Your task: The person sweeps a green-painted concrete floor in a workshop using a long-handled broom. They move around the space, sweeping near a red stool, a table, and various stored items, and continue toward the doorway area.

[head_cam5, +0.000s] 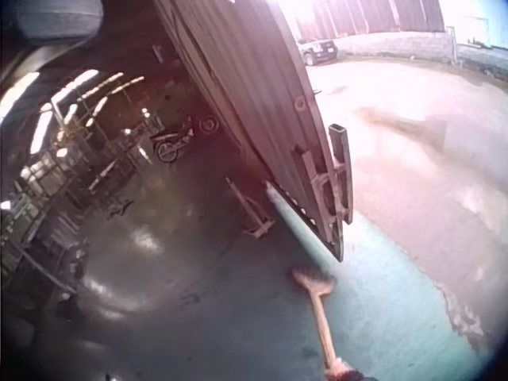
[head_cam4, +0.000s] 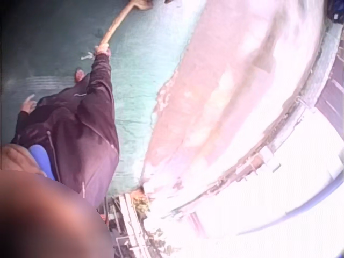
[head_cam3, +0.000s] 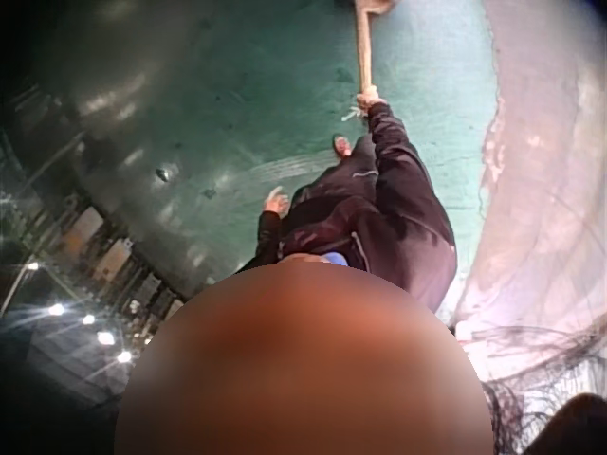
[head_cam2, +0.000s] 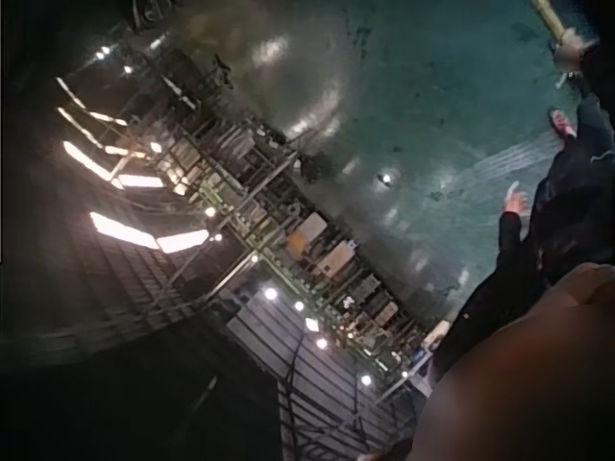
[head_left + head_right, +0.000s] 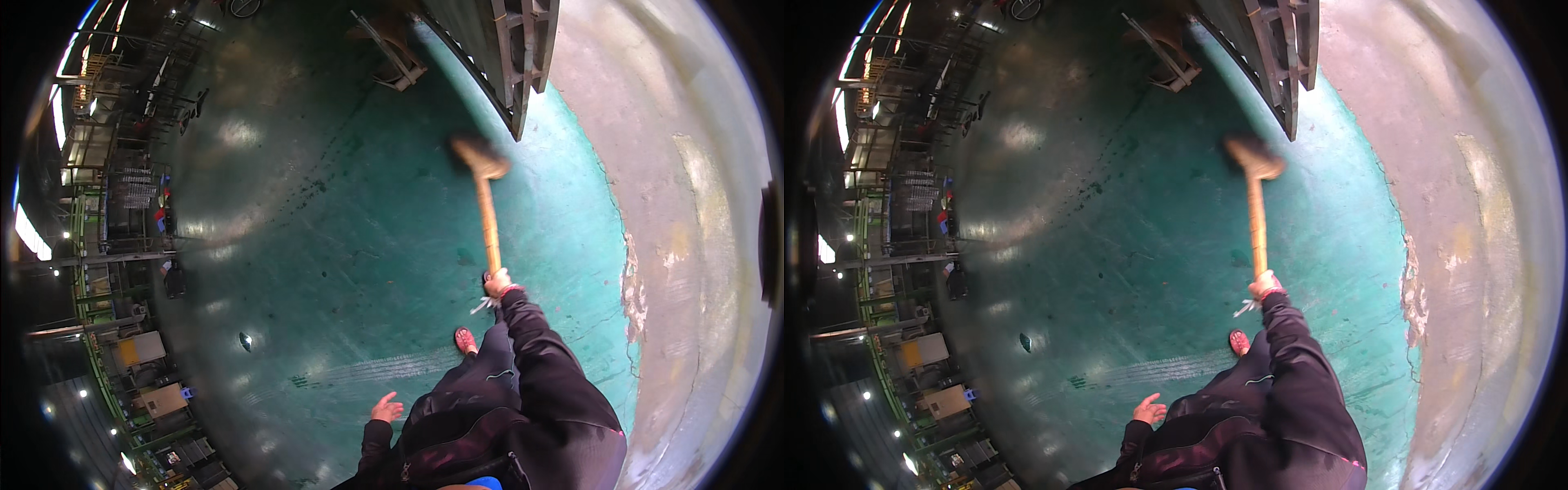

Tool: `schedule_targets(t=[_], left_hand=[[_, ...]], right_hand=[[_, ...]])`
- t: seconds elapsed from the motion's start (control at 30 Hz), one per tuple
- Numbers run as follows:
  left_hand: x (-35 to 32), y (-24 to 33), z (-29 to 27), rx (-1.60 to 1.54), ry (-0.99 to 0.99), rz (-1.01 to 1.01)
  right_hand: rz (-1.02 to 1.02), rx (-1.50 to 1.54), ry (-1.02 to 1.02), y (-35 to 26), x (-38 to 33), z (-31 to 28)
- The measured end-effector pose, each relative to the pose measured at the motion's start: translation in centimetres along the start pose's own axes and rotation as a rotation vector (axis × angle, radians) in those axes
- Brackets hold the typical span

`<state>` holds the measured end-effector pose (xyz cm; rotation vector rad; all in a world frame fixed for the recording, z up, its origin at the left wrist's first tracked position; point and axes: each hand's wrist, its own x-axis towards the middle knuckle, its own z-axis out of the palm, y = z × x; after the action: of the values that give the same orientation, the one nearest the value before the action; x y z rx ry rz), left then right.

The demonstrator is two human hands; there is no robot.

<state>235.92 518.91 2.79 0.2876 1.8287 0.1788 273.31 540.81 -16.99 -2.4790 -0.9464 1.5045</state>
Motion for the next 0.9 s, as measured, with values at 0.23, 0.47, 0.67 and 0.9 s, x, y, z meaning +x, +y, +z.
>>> schedule_targets(t=[0.23, 0.47, 0.67, 0.9], left_hand=[[0.3, -0.3, 1.0, 0.245, -0.065, -0.067], [3.8, 0.4, -2.3, 0.000, -0.012, -0.069], [6.7, 1.5, -0.7, 0.057, -0.070, -0.069], [7.0, 3.0, 2.1, 0.153, -0.140, 0.002]], right_hand=[[0.168, 0.984, -1.033, -7.7, -4.7, 1.4], [-0.105, 0.575, -0.766, 0.6, -9.8, -5.0], [0.087, 0.498, -0.126, 15.8, -16.3, -13.6], [0.254, 1.035, 0.027, 19.9, -1.9, -19.9]])
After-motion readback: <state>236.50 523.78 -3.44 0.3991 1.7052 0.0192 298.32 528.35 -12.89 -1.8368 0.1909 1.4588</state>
